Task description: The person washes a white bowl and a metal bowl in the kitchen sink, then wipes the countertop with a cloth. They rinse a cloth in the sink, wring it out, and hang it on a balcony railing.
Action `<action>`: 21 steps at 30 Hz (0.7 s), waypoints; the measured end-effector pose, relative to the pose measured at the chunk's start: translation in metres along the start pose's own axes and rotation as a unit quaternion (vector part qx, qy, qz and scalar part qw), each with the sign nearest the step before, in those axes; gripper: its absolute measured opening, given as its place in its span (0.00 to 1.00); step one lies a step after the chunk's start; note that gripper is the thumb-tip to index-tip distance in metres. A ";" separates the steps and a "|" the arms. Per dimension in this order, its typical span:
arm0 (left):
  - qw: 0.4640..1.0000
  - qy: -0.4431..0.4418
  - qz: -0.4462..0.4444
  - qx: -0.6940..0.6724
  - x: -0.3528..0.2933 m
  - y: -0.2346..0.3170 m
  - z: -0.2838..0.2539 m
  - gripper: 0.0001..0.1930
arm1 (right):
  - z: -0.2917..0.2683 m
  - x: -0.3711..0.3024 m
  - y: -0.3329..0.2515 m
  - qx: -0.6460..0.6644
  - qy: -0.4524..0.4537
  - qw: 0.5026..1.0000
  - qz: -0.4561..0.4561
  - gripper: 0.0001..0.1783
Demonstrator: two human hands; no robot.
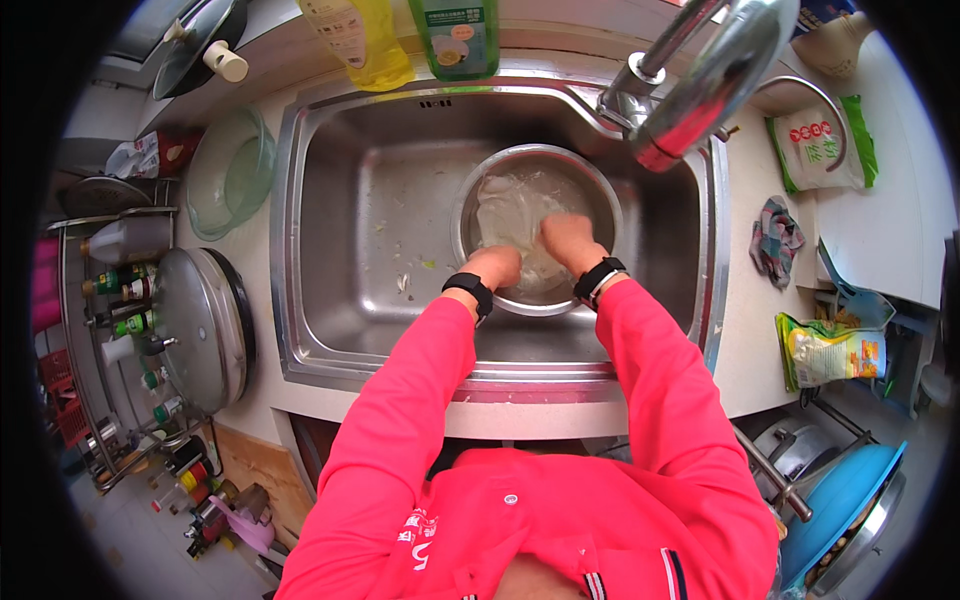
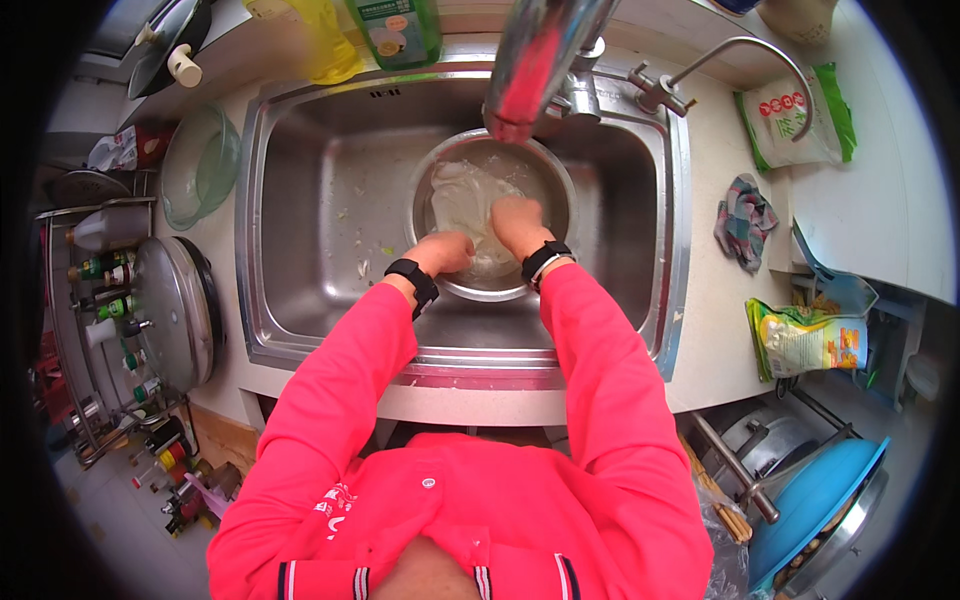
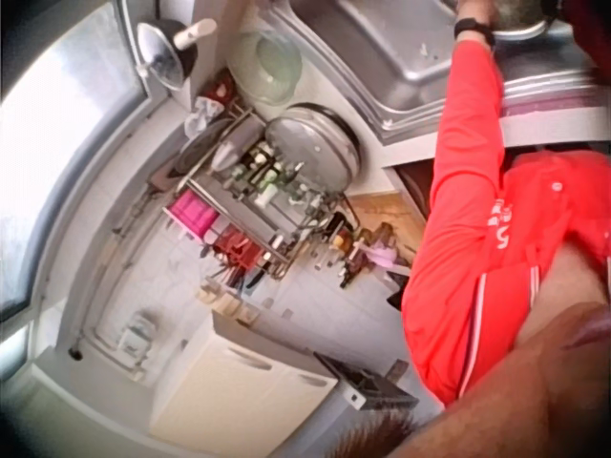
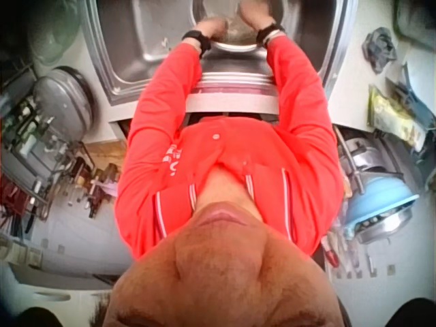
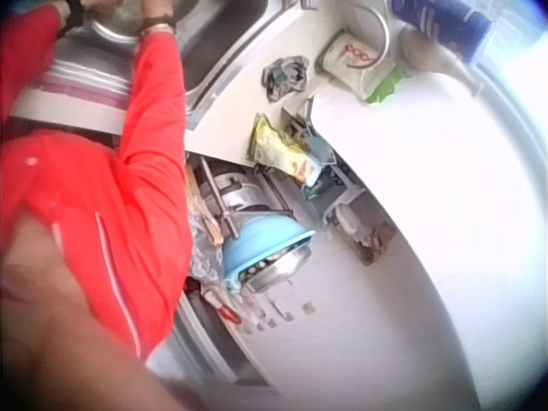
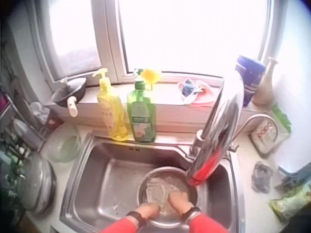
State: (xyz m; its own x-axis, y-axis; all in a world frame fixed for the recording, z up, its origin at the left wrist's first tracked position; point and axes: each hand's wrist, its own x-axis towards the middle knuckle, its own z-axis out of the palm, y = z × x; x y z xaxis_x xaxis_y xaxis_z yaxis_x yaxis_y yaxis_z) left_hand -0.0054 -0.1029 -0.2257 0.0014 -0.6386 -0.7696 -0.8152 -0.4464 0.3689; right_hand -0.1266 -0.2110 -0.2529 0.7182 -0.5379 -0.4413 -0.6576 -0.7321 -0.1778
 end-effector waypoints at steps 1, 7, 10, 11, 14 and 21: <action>0.999 -0.021 -0.016 0.022 0.000 0.002 -0.003 0.12 | -0.006 0.007 -0.004 0.008 0.037 0.999 -0.017 0.12; 0.936 0.294 -0.162 -0.101 0.014 0.003 -0.013 0.14 | -0.005 0.048 -0.036 0.160 0.237 0.958 -0.033 0.09; 0.949 0.202 -0.204 -0.130 0.024 0.003 -0.007 0.15 | -0.004 0.050 -0.028 0.004 -0.015 0.999 -0.048 0.11; 0.965 0.146 -0.190 -0.109 0.025 0.003 -0.006 0.15 | -0.012 0.050 -0.019 0.029 -0.008 1.000 0.010 0.13; 0.975 0.138 -0.135 -0.109 0.017 0.003 -0.014 0.14 | -0.047 0.026 0.005 0.228 0.189 0.953 -0.068 0.07; 0.838 0.292 0.203 -0.414 -0.096 0.020 -0.098 0.10 | -0.167 -0.098 0.014 0.505 0.242 0.820 -0.117 0.06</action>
State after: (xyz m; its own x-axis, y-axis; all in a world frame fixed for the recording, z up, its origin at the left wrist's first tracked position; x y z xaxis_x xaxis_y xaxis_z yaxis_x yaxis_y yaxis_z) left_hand 0.0346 -0.1121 -0.0936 0.3023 -0.9329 -0.1956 -0.1365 -0.2455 0.9597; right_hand -0.1683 -0.2377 -0.0650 0.6971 -0.7139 0.0664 -0.1668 -0.2515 -0.9534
